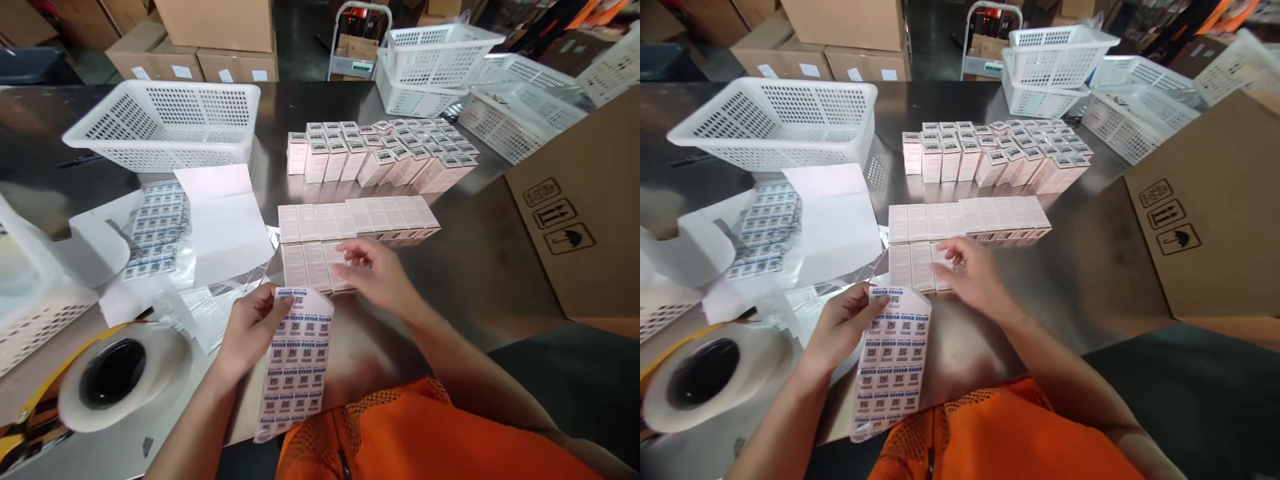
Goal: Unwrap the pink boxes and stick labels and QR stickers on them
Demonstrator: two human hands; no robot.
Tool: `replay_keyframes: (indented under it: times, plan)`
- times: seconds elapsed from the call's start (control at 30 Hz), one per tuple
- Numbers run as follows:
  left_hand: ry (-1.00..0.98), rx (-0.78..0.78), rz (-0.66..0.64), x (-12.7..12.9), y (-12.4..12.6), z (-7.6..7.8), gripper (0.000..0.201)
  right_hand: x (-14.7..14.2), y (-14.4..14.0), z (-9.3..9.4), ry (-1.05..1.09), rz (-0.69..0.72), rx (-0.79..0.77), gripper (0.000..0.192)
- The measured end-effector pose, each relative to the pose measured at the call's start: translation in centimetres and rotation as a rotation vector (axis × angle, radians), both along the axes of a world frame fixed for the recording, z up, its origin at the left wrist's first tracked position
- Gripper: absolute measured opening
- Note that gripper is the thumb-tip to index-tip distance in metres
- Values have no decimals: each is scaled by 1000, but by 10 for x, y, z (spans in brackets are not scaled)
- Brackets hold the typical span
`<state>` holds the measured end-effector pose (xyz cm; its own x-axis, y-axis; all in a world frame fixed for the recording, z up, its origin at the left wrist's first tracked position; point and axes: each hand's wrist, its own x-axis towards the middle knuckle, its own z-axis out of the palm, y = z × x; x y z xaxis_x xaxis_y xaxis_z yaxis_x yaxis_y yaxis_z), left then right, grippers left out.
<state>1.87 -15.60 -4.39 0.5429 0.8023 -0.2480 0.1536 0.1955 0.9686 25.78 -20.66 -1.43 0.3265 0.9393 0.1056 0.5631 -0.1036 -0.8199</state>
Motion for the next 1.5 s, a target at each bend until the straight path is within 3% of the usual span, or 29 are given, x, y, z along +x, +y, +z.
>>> replay_keyframes:
  times: [0.1,0.2,0.27,0.4,0.5,0.57,0.7,0.77,0.83,0.93,1.03,1.1,1.2,1.33,1.5]
  plan:
    - [-24,9,18,1,0,4,30,-38,-8,-3,28,220,94,13]
    - [-26,24,52,1,0,8,36,-60,-11,-10,-144,200,228,9]
    - [-22,32,74,0,-1,10,40,-67,-12,-13,-129,160,221,15]
    - [10,37,105,-2,-4,13,44,-74,-14,-11,320,156,-19,33]
    - [26,59,140,-2,-8,13,43,-78,-15,-13,518,145,-95,26]
    - [32,67,172,0,-9,13,42,-81,-15,-17,422,107,16,16]
    - [15,44,219,3,-11,10,41,-87,-23,-33,-124,-8,408,12]
    - [8,14,241,4,-10,9,41,-89,-29,-38,-281,37,513,20]
    - [11,-22,268,3,-8,8,42,-87,-34,-38,-289,151,546,22]
    - [23,-74,298,0,-5,7,44,-70,-33,-28,-108,181,476,13]
    - [16,-88,318,-4,-3,7,43,-34,-17,-13,143,-28,359,2]
    - [18,-75,318,-5,-2,7,42,-7,-3,-4,257,-121,267,11]
    - [42,-45,294,-6,-1,7,43,22,15,3,375,-56,67,28]
    - [76,-7,271,-5,0,6,47,29,30,-3,437,48,-193,52]
    - [94,21,236,-4,3,5,48,26,38,-17,407,116,-263,50]
